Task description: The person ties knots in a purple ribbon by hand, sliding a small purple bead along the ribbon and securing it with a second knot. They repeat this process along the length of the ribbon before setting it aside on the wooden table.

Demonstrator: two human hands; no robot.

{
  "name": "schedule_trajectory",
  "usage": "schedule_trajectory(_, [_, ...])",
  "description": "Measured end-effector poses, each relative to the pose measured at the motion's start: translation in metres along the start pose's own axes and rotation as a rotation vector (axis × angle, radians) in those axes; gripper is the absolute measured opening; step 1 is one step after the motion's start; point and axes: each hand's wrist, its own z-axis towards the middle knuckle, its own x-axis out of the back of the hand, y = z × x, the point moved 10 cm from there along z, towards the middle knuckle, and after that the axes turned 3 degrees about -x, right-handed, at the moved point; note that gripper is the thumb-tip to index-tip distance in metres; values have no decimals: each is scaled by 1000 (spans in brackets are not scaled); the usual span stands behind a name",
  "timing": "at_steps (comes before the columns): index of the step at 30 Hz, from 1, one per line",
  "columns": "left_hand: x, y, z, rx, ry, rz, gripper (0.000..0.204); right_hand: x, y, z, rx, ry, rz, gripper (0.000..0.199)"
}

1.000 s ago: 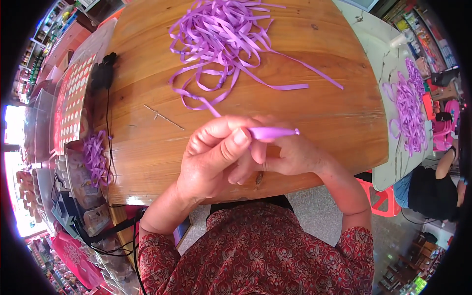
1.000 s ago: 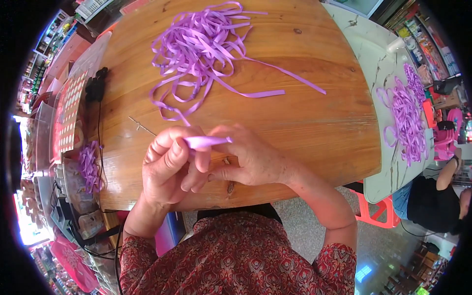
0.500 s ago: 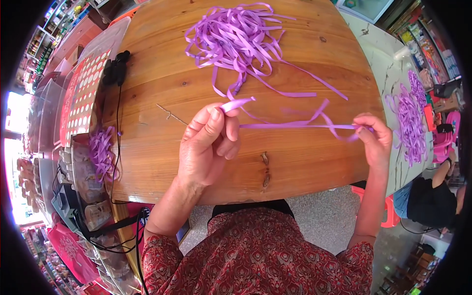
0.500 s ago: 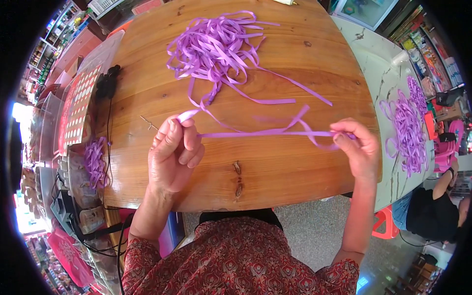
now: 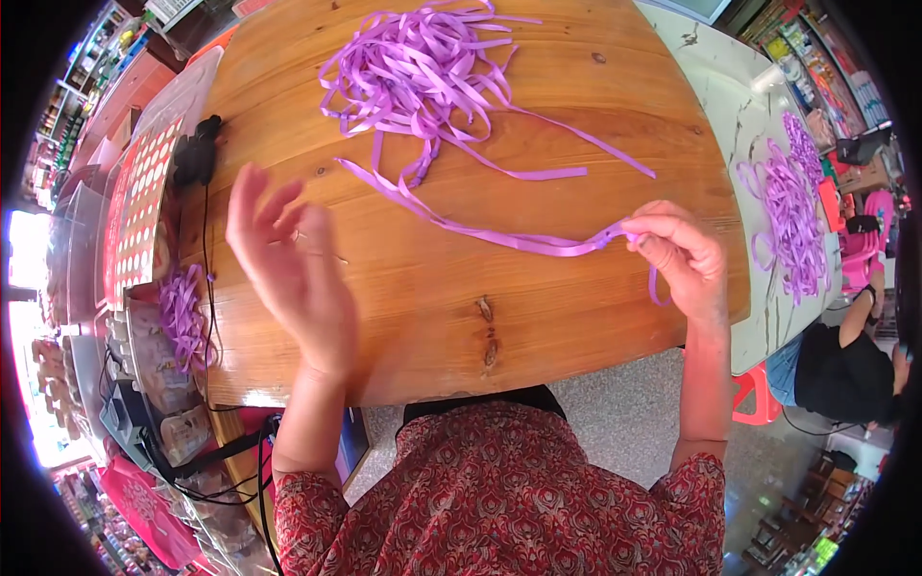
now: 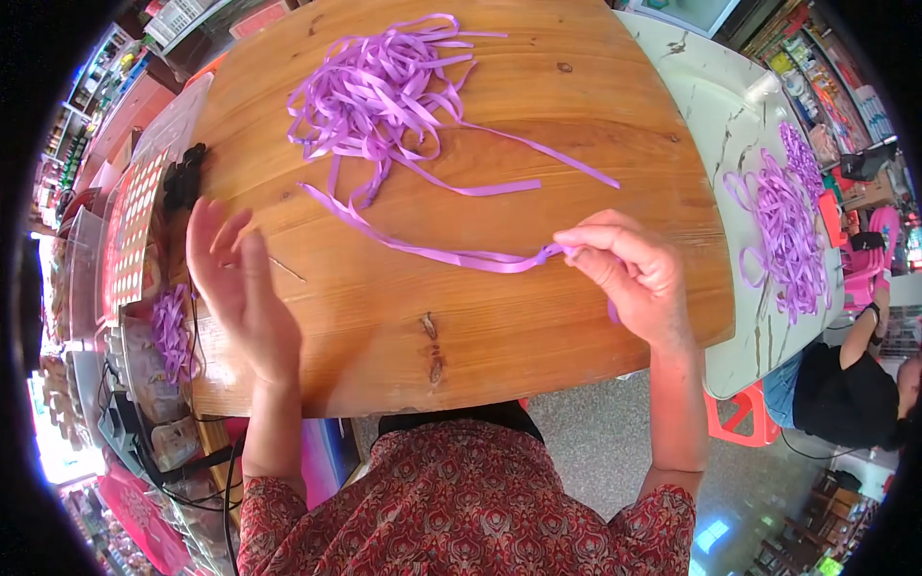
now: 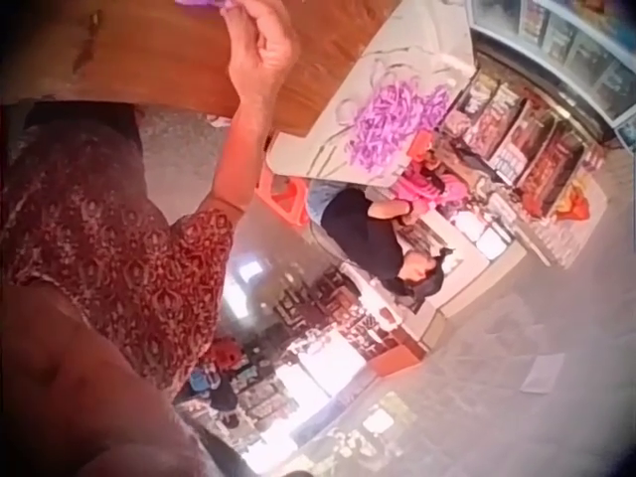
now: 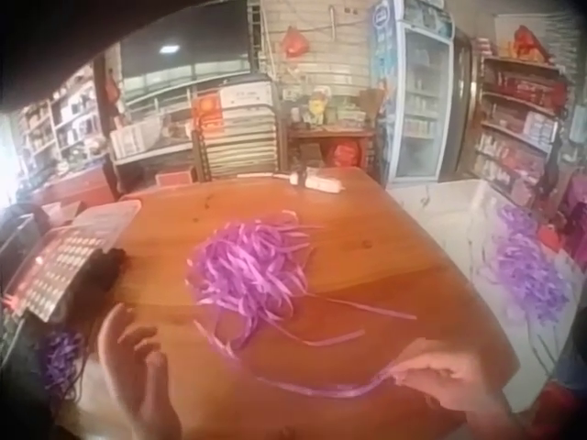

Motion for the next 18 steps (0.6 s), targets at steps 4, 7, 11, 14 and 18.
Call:
schedule_trajectory(4, [-91,35,-44,-61,-567,-132,42,-39,-53,13,287,-84,-206,18])
schedule_trajectory(7, [-130,26,-69,346,-711,-473,32,-49,-80,15,394,4,-264,19])
schedule_trajectory(11, [-128,-7,-88,801,-734,-559,13,-24,-62,13,205,91,-220,19])
schedule_trajectory(14, [-91,-17,-51,375,-676,-205,6,4,-31,4,89,150,-146,19])
schedule_trajectory(18, [-61,-21,-21,-68,-817,541,18,17,-11,0,37,211,-156,17])
